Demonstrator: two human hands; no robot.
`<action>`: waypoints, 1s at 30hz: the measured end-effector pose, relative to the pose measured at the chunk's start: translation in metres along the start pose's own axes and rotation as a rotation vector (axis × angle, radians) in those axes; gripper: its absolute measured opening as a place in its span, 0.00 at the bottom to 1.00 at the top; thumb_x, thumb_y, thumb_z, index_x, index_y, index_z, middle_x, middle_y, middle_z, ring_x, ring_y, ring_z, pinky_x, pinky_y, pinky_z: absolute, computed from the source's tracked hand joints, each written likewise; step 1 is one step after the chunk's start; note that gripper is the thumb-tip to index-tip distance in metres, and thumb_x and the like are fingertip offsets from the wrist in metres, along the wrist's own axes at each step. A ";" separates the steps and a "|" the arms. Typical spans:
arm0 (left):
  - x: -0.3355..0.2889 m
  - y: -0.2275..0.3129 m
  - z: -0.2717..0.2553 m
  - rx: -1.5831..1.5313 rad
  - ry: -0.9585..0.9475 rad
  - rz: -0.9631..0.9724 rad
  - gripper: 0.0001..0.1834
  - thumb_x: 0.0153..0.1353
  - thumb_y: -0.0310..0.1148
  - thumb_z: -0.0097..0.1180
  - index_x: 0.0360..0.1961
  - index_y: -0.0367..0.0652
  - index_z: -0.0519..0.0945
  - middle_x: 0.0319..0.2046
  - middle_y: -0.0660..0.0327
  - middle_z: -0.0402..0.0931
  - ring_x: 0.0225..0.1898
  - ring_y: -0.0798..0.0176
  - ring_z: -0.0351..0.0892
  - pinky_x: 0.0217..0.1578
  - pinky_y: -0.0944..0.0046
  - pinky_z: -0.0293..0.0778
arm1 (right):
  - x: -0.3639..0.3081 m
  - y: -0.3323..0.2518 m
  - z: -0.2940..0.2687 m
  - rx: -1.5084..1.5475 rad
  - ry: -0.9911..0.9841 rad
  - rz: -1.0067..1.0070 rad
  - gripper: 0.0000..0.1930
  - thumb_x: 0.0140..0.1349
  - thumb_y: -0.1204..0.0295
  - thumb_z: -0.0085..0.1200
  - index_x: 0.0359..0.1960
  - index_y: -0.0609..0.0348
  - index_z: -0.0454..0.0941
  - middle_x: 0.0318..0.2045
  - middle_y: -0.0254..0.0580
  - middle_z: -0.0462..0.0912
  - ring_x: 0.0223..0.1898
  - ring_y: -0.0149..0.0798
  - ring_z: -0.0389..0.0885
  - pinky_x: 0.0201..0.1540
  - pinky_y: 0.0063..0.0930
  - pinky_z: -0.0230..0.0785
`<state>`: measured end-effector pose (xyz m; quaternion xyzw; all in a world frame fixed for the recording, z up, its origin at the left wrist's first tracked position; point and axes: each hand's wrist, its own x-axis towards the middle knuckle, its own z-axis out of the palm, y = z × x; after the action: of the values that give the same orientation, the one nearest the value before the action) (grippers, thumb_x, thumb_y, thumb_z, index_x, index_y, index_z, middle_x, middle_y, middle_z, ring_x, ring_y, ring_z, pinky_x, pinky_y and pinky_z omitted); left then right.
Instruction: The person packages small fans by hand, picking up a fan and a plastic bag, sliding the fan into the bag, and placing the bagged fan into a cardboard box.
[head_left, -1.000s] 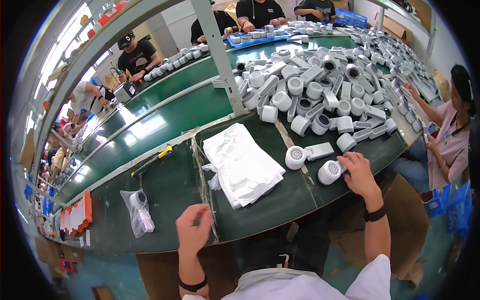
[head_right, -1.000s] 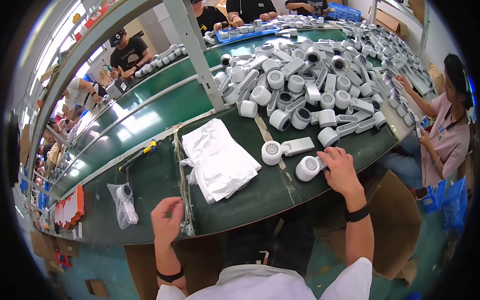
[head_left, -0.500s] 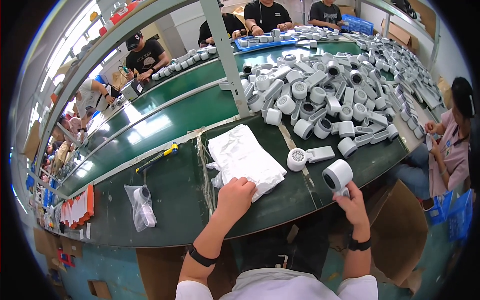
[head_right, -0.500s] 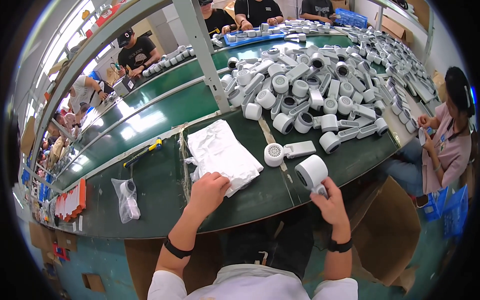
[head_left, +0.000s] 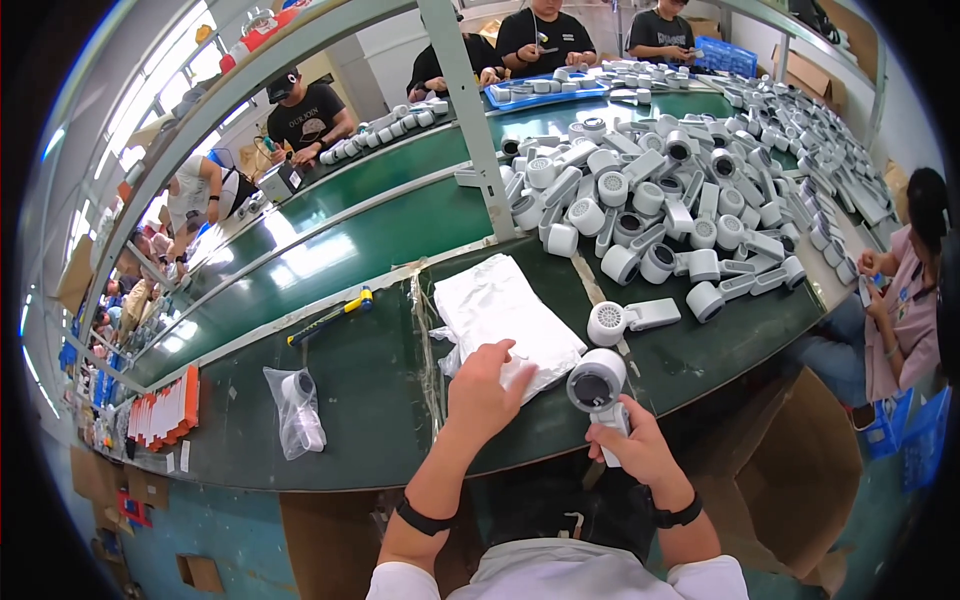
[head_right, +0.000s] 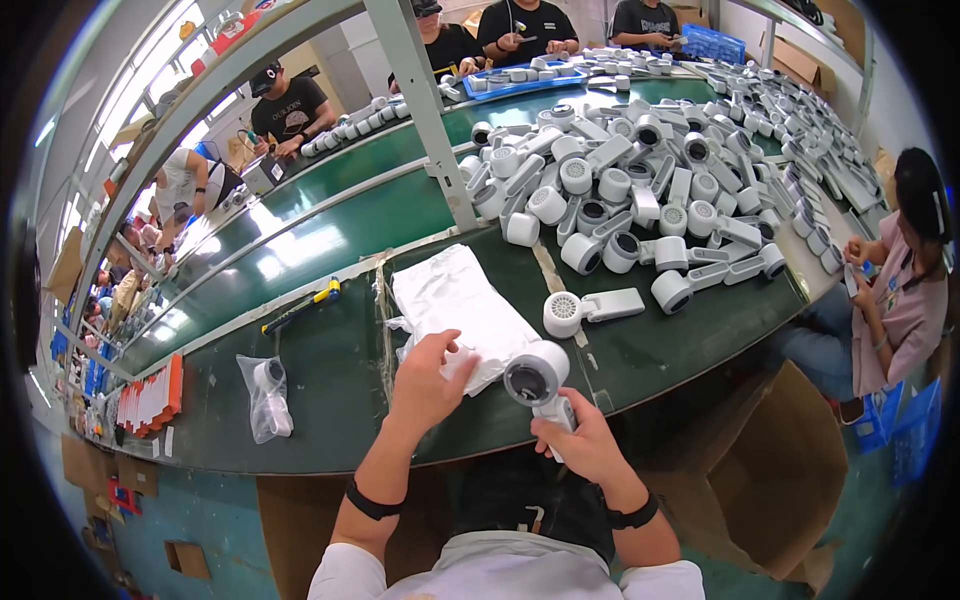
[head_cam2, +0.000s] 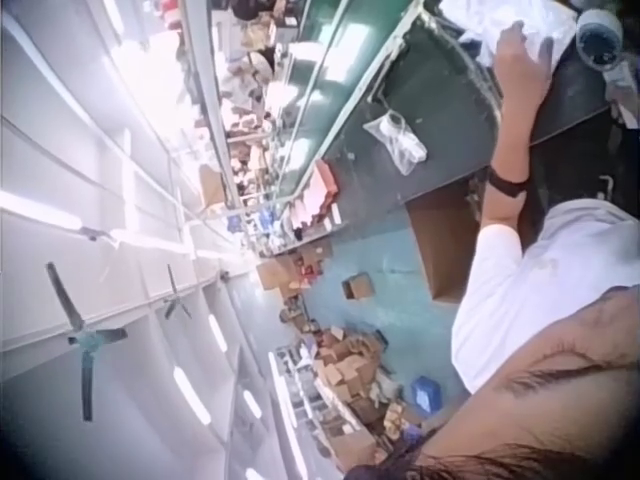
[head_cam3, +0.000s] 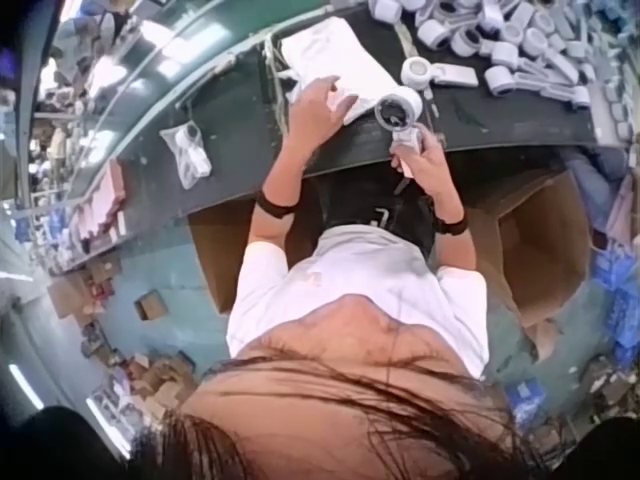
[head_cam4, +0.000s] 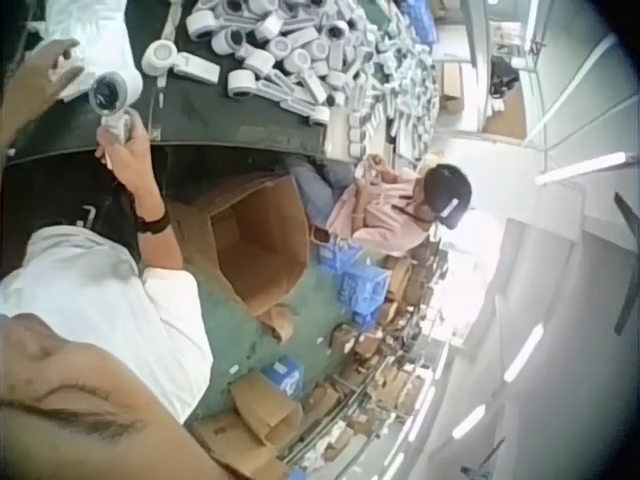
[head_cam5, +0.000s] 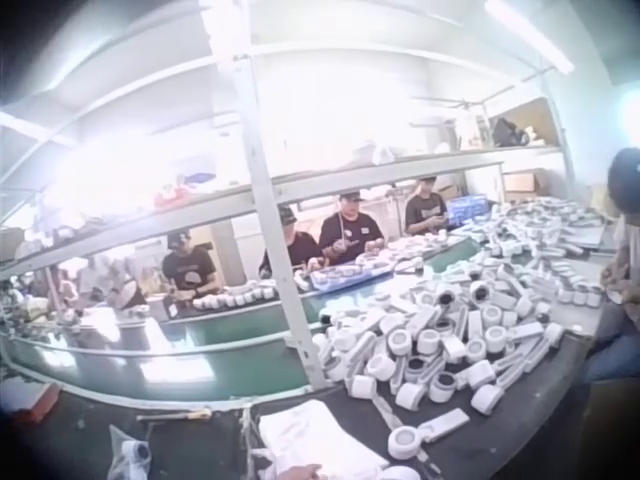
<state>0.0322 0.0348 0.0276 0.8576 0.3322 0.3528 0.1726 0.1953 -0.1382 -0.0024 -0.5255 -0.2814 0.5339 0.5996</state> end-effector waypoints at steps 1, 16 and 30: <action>0.000 0.005 -0.002 0.083 0.018 0.038 0.08 0.61 0.31 0.61 0.40 0.40 0.81 0.32 0.52 0.79 0.37 0.48 0.80 0.36 0.55 0.75 | -0.001 0.000 0.001 -0.013 -0.002 0.041 0.17 0.63 0.76 0.58 0.52 0.63 0.70 0.32 0.40 0.82 0.28 0.32 0.82 0.29 0.26 0.75; 0.003 -0.006 0.004 0.361 -0.183 0.196 0.07 0.60 0.35 0.61 0.35 0.45 0.83 0.29 0.59 0.79 0.33 0.54 0.80 0.33 0.58 0.77 | -0.007 0.007 -0.006 -0.030 0.001 0.073 0.26 0.62 0.74 0.61 0.59 0.64 0.66 0.35 0.40 0.81 0.29 0.30 0.81 0.29 0.24 0.74; 0.006 -0.004 0.007 -0.255 -0.042 -0.137 0.07 0.64 0.27 0.56 0.40 0.35 0.81 0.32 0.52 0.81 0.33 0.54 0.81 0.35 0.62 0.75 | -0.008 0.000 0.001 -0.093 -0.135 0.072 0.32 0.63 0.71 0.60 0.66 0.60 0.58 0.35 0.39 0.80 0.29 0.29 0.80 0.30 0.24 0.73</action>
<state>0.0384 0.0419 0.0237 0.8112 0.3388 0.3616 0.3105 0.1919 -0.1454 -0.0001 -0.5254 -0.3265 0.5757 0.5348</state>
